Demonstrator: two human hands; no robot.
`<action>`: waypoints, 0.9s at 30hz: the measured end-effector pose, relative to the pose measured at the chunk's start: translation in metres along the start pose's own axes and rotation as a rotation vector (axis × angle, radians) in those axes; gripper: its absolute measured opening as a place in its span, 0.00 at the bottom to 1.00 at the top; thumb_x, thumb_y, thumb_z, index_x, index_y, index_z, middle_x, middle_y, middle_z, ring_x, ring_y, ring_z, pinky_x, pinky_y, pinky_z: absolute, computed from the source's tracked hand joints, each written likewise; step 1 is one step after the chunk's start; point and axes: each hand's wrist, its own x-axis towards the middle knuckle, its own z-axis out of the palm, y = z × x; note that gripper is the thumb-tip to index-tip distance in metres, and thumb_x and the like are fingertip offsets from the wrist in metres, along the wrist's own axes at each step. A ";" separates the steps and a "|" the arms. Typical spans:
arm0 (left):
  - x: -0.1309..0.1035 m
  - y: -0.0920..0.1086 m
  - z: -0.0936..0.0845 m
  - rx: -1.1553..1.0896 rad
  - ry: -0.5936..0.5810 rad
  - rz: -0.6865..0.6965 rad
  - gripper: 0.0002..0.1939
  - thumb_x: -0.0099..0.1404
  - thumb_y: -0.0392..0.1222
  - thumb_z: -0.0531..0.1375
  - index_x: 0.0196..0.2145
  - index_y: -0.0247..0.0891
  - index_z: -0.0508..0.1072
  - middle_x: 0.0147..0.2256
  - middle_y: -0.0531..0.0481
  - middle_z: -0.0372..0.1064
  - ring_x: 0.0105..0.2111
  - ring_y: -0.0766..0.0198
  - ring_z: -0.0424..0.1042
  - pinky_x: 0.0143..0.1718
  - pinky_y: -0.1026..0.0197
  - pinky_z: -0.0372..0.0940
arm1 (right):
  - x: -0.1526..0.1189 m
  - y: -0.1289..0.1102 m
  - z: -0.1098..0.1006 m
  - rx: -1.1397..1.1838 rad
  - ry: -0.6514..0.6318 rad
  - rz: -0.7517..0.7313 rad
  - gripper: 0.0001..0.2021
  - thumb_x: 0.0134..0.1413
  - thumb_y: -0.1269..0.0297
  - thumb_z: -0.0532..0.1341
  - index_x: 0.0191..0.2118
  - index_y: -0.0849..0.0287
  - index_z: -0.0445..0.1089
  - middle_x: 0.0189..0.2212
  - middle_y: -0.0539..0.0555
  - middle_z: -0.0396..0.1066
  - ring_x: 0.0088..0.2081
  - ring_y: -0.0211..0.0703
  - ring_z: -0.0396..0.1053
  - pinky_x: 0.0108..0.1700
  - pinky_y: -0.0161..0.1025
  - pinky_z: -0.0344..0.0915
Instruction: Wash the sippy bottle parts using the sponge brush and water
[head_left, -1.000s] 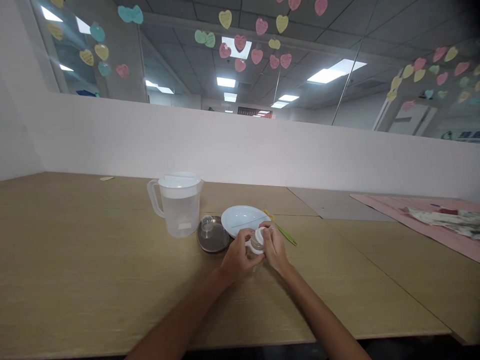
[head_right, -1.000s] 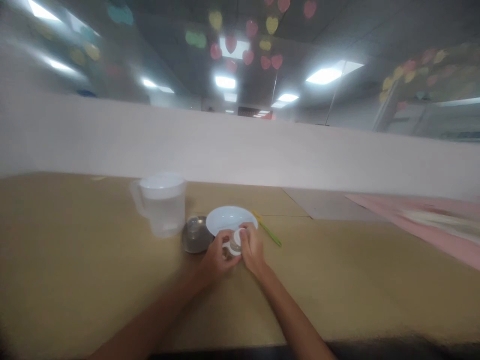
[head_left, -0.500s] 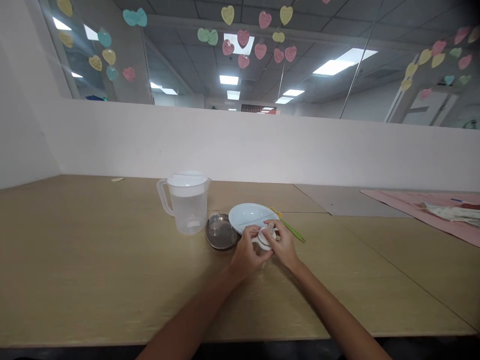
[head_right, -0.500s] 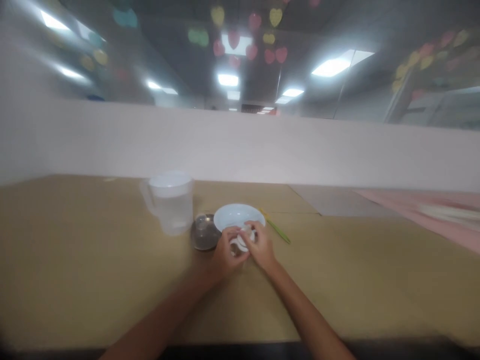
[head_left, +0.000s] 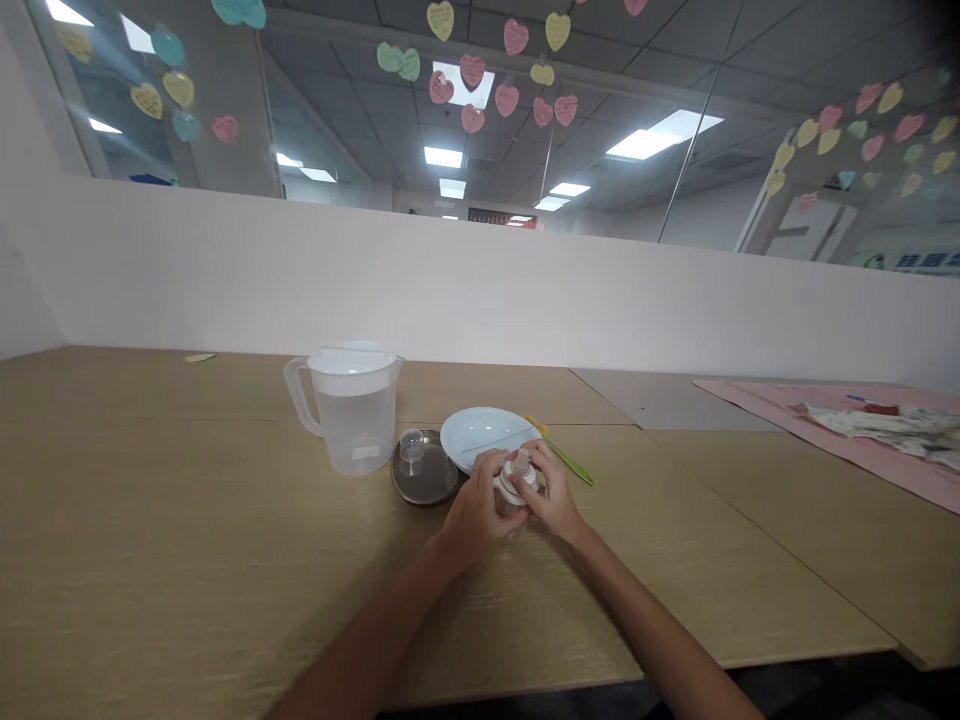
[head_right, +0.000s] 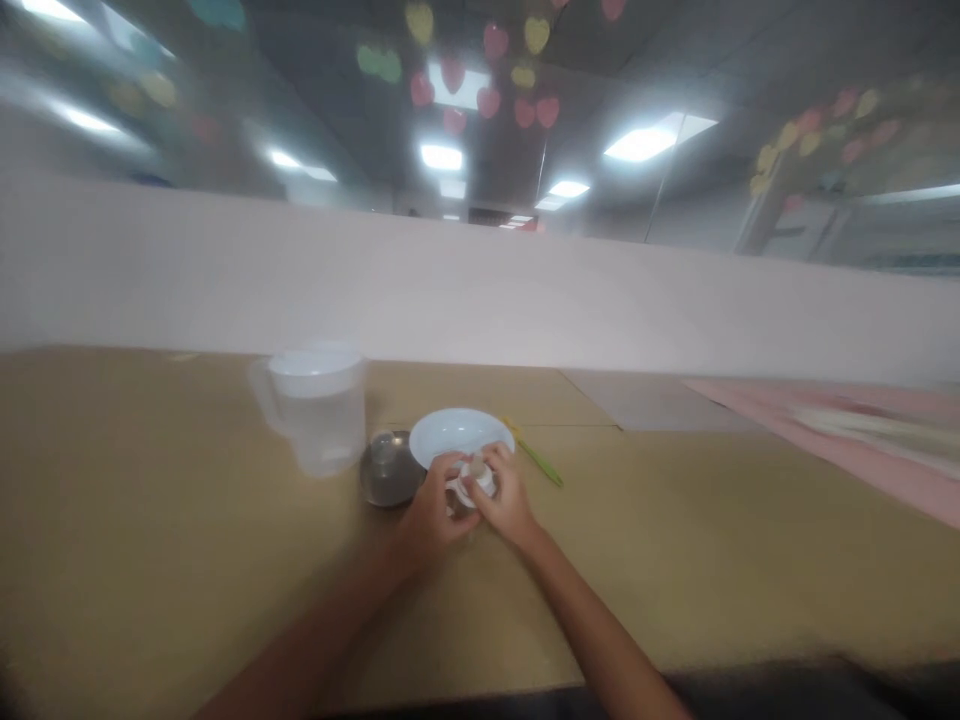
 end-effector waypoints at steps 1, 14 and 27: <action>0.001 0.000 0.000 0.010 0.004 0.031 0.34 0.51 0.36 0.62 0.53 0.39 0.52 0.51 0.40 0.58 0.52 0.52 0.62 0.48 0.49 0.64 | 0.001 -0.001 -0.002 -0.006 -0.015 -0.012 0.10 0.53 0.58 0.55 0.34 0.59 0.67 0.33 0.54 0.61 0.38 0.44 0.62 0.41 0.41 0.62; 0.004 0.001 -0.001 0.031 0.019 0.117 0.35 0.55 0.42 0.62 0.56 0.39 0.49 0.52 0.37 0.56 0.55 0.50 0.58 0.50 0.48 0.63 | 0.000 0.011 -0.011 0.276 -0.103 0.161 0.24 0.48 0.64 0.52 0.54 0.54 0.63 0.45 0.54 0.69 0.48 0.49 0.64 0.52 0.47 0.58; 0.004 0.002 -0.002 -0.010 -0.010 0.166 0.34 0.57 0.45 0.62 0.56 0.39 0.50 0.52 0.37 0.57 0.54 0.51 0.58 0.51 0.46 0.61 | 0.018 0.004 -0.020 0.570 -0.289 0.490 0.26 0.36 0.67 0.50 0.45 0.59 0.70 0.42 0.54 0.72 0.42 0.47 0.67 0.44 0.41 0.62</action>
